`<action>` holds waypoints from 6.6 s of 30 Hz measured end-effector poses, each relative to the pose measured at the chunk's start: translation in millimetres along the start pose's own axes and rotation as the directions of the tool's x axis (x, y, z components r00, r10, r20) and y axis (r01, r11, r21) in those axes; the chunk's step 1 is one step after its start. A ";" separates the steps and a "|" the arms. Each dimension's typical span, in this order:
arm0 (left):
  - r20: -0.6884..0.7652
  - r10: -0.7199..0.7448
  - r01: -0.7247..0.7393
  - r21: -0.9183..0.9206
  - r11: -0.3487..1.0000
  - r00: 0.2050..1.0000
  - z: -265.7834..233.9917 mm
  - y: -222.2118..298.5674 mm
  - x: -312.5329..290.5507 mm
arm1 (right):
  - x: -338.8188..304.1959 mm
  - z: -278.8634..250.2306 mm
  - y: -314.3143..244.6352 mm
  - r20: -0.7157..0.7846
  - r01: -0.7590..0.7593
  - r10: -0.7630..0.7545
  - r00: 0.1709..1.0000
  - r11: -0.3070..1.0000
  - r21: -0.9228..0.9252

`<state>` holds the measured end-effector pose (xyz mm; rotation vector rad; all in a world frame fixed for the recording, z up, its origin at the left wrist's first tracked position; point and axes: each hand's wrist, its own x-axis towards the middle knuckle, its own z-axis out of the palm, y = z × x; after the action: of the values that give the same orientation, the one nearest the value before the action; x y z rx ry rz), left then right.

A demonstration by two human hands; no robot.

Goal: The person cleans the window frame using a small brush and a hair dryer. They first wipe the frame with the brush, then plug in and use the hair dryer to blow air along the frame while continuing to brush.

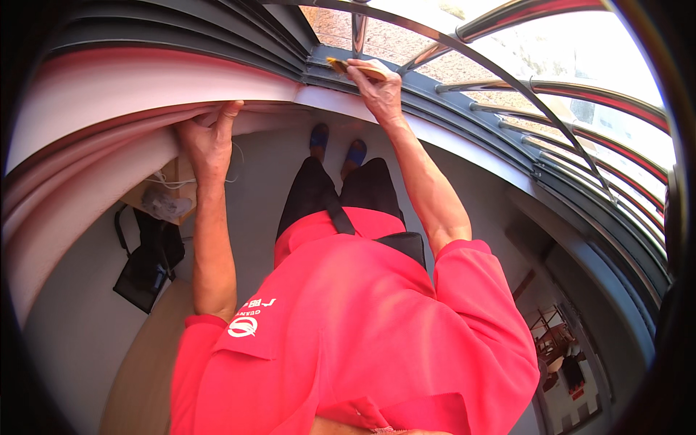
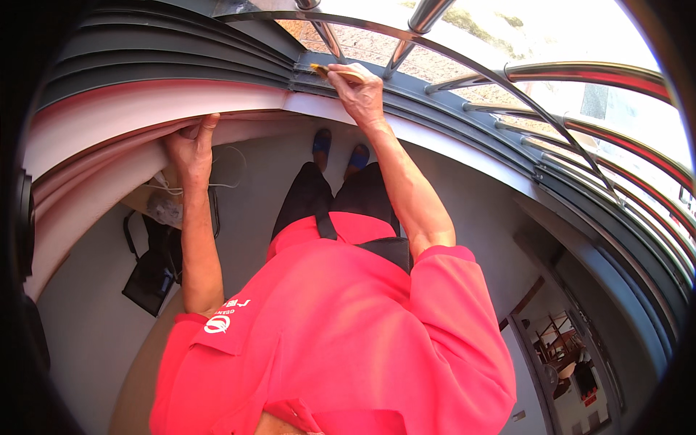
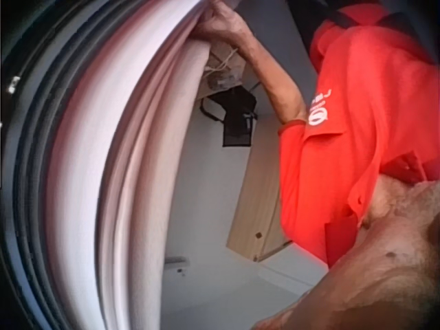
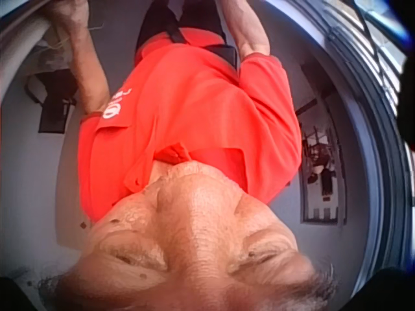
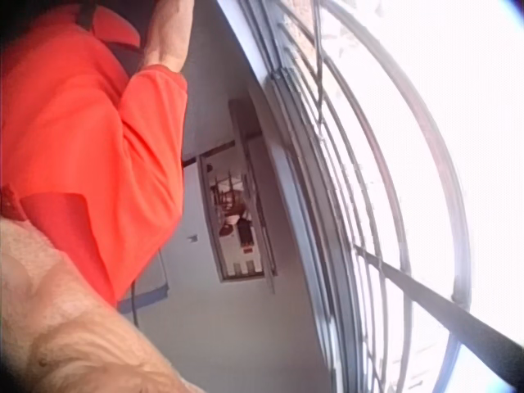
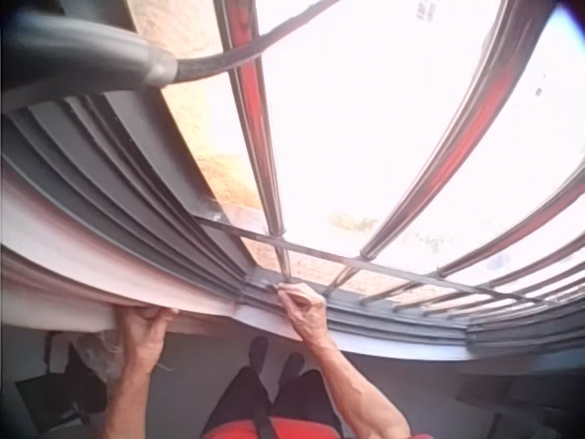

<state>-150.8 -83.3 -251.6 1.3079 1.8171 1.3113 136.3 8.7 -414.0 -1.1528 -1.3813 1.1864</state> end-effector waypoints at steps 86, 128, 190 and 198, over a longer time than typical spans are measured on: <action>-0.049 0.012 -0.012 0.001 1.000 0.999 7.2 2.8 -4.4 | -15.2 123.1 9.0 -0.387 -0.160 0.393 0.834 0.843 0.514; -0.067 0.071 -0.065 0.088 0.994 0.995 4.5 -8.1 -3.7 | 3.2 102.1 -61.0 -0.325 -0.110 0.246 0.913 0.916 0.386; -0.260 0.342 -0.351 0.014 0.936 0.903 -46.1 157.9 -9.4 | 31.3 33.9 -234.0 -0.117 0.495 -0.524 0.843 0.843 -0.210; -0.311 0.737 -0.693 0.257 0.673 0.600 -43.5 160.2 15.1 | 68.2 11.9 -374.8 -0.390 0.830 -0.807 0.443 0.534 -0.162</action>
<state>-130.2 -77.7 -86.3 2.1084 1.6560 2.0432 89.9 42.9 -37.2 -0.4761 -1.2847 0.2107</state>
